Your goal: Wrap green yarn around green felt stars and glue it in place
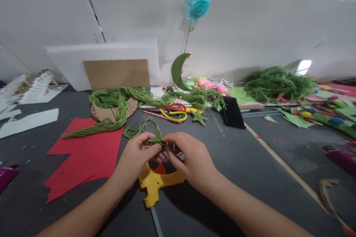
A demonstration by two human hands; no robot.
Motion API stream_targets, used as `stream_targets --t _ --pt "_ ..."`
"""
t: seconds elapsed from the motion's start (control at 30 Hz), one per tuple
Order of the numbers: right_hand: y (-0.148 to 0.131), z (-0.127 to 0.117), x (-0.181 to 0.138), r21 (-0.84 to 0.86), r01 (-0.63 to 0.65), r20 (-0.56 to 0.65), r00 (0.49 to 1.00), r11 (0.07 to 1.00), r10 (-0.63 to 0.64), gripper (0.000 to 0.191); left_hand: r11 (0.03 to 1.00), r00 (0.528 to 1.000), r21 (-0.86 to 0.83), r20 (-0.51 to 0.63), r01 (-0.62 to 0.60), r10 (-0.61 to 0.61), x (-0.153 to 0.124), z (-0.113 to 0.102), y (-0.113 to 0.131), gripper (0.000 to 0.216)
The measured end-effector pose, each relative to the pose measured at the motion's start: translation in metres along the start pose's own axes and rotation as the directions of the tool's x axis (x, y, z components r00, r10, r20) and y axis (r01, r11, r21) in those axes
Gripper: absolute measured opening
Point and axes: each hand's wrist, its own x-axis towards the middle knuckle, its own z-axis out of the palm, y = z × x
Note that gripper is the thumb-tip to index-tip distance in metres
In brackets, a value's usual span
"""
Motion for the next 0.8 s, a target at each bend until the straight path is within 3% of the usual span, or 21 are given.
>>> stream_targets --t 0.07,0.13,0.2,0.23,0.3,0.37,0.43,0.5,0.57,0.67,0.8 --pt "0.001 -0.001 0.004 0.253 -0.165 0.060 0.986 0.953 0.155 0.022 0.998 0.999 0.052 -0.045 -0.027 0.030 0.002 -0.004 0.002 0.012" --pt "0.007 -0.002 0.008 0.477 -0.287 0.157 0.958 0.831 0.240 0.027 0.992 0.990 0.108 -0.114 -0.069 0.081 0.007 -0.010 0.004 0.014" --pt "0.015 -0.003 0.013 0.609 -0.342 0.205 0.939 0.716 0.275 0.027 0.981 0.977 0.154 -0.160 -0.116 0.141 0.012 -0.017 0.004 0.015" --pt "0.019 -0.003 0.015 0.639 -0.336 0.170 0.939 0.691 0.299 0.026 0.977 0.973 0.162 -0.165 -0.136 0.163 0.015 -0.021 0.004 0.015" --pt "0.025 -0.005 0.017 0.592 -0.262 0.018 0.950 0.763 0.312 0.027 0.974 0.960 0.149 -0.201 -0.168 0.196 0.021 -0.029 0.004 0.015" --pt "0.023 -0.008 0.017 0.392 -0.161 -0.077 0.975 0.906 0.206 0.027 0.975 0.952 0.132 -0.224 -0.180 0.207 0.026 -0.037 0.004 0.015" --pt "0.014 -0.010 0.013 0.182 -0.057 0.058 0.997 0.982 0.047 0.022 0.977 0.949 0.112 -0.240 -0.184 0.206 0.031 -0.045 0.004 0.015" --pt "0.001 -0.009 0.007 0.099 0.042 0.321 0.944 0.994 -0.071 0.018 0.977 0.939 0.095 -0.270 -0.193 0.212 0.035 -0.053 0.005 0.016" --pt "-0.011 -0.007 0.001 0.053 0.162 0.438 0.883 0.985 -0.169 0.019 0.974 0.922 0.078 -0.313 -0.213 0.226 0.038 -0.061 0.004 0.017" --pt "-0.019 -0.005 -0.004 0.019 0.245 0.523 0.824 0.969 -0.219 0.029 0.974 0.911 0.046 -0.347 -0.222 0.224 0.042 -0.066 0.001 0.018" --pt "-0.015 -0.007 -0.001 0.020 0.241 0.538 0.815 0.970 -0.213 0.027 0.981 0.931 0.027 -0.312 -0.191 0.190 0.043 -0.060 -0.005 0.020"
